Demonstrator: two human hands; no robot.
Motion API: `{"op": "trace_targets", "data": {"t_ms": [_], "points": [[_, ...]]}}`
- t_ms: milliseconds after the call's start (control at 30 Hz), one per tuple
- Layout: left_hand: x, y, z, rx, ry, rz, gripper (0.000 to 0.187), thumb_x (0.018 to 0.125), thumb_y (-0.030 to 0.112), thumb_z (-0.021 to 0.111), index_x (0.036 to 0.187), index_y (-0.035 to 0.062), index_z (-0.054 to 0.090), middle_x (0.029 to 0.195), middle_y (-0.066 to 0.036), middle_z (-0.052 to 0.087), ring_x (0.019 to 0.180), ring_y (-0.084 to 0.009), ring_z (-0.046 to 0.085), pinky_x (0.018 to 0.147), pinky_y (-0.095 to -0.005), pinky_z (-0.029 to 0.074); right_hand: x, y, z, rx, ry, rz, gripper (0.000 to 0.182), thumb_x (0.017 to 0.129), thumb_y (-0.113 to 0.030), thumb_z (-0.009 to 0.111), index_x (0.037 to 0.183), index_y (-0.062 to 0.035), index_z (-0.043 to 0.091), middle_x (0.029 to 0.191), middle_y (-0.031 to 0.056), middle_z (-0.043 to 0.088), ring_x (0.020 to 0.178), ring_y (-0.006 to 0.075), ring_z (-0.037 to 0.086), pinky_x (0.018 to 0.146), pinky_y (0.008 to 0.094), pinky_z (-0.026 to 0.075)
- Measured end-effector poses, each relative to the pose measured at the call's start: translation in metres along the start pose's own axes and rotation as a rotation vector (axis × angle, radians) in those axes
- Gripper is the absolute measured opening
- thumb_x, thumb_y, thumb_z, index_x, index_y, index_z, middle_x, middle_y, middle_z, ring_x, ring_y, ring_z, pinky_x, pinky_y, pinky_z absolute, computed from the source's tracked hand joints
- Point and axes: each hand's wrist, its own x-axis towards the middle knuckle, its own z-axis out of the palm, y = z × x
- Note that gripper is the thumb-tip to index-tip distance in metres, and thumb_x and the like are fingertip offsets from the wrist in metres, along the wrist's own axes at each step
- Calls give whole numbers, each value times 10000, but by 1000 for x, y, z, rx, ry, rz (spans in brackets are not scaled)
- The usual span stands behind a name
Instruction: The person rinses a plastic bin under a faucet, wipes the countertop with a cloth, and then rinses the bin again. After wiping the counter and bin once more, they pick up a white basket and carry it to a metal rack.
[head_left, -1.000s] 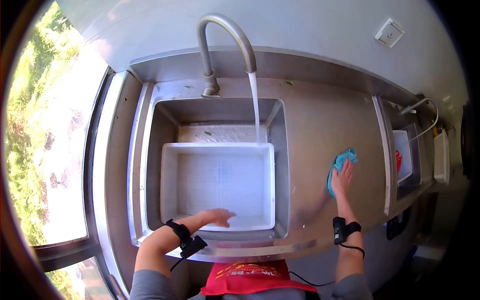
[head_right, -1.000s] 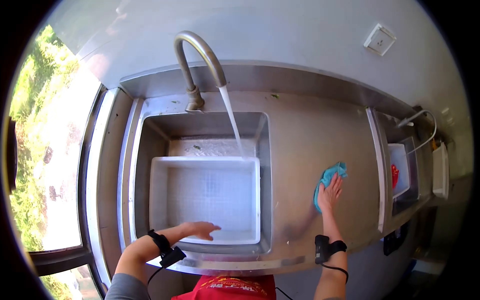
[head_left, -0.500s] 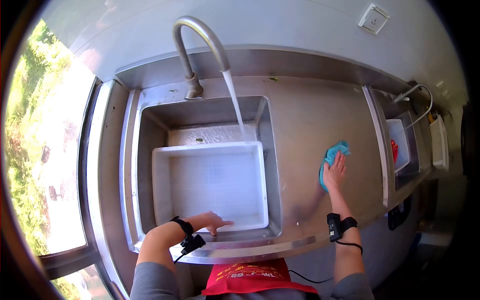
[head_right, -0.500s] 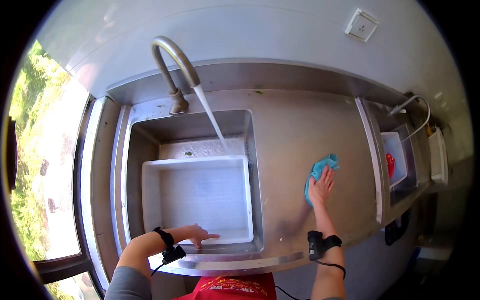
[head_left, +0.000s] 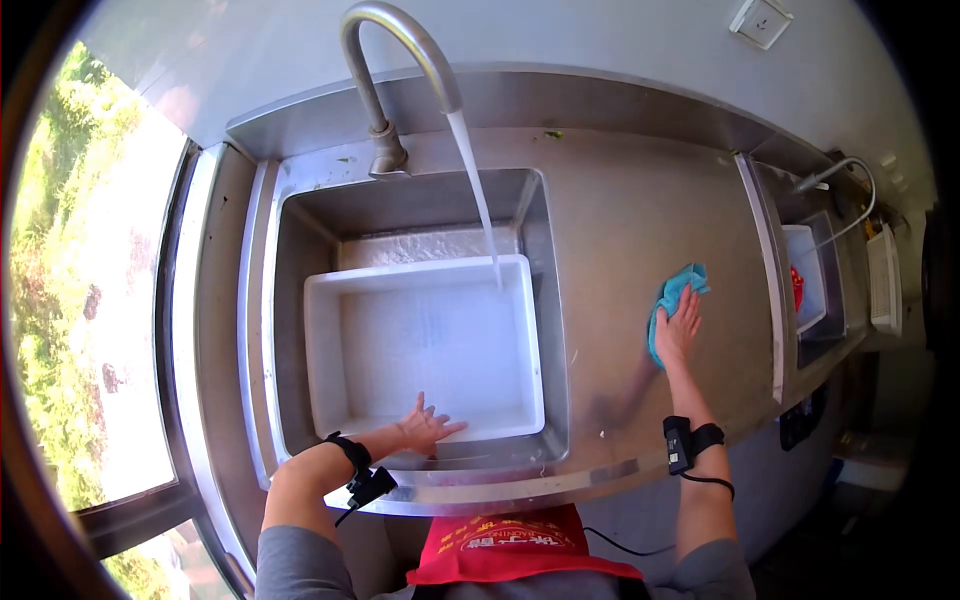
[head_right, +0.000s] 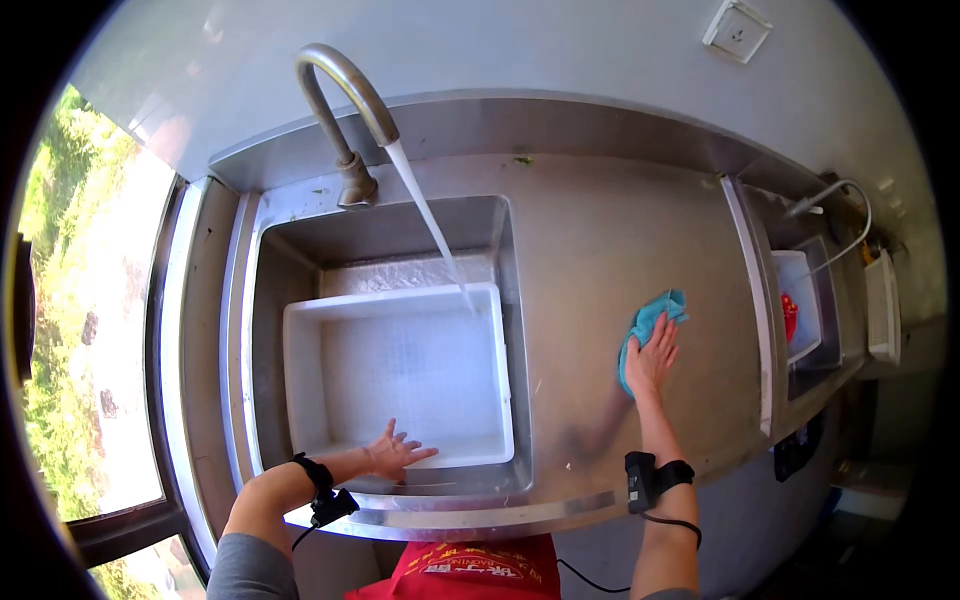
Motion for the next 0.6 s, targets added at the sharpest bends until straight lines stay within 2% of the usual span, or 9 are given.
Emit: {"op": "trace_targets", "data": {"t_ms": [133,233,333,467,600], "points": [[0,7,-13,-195,-223,-123,849,780,253,635,1424,276,82,1232,-160,489,1067,-355,518,966,-678,175,-1,-2,-4,0,4,-13,730,840,-346,467,1426,-109,103,1471,155,133,1367,282,99,1099,452,67],[2,4,-15,-29,-221,-130,893,753,267,659,1426,291,74,1165,-143,533,1031,-341,550,889,-665,273,-1,-1,-4,-30,-9,-4,728,836,-344,459,1425,-104,106,1470,157,134,1366,284,106,1097,456,74],[10,2,-11,-158,-328,-42,931,753,215,668,1427,296,31,1086,-162,573,1015,-316,569,860,-598,345,-2,-4,-7,-35,-17,9,721,831,-350,437,1425,-104,109,1469,161,131,1364,287,114,1096,461,78],[1,0,-13,-247,-294,-31,926,742,75,639,1428,264,46,988,-186,605,926,-336,600,769,-411,459,-2,3,-2,-18,12,-32,719,824,-363,415,1426,-115,111,1471,158,128,1363,295,115,1095,466,72],[-1,-3,-23,-349,-315,-24,874,782,72,611,1429,248,51,999,-223,586,941,-365,580,781,-425,455,1,2,-1,-12,12,-20,727,821,-358,431,1426,-115,108,1470,155,131,1363,296,114,1094,466,70]]}}
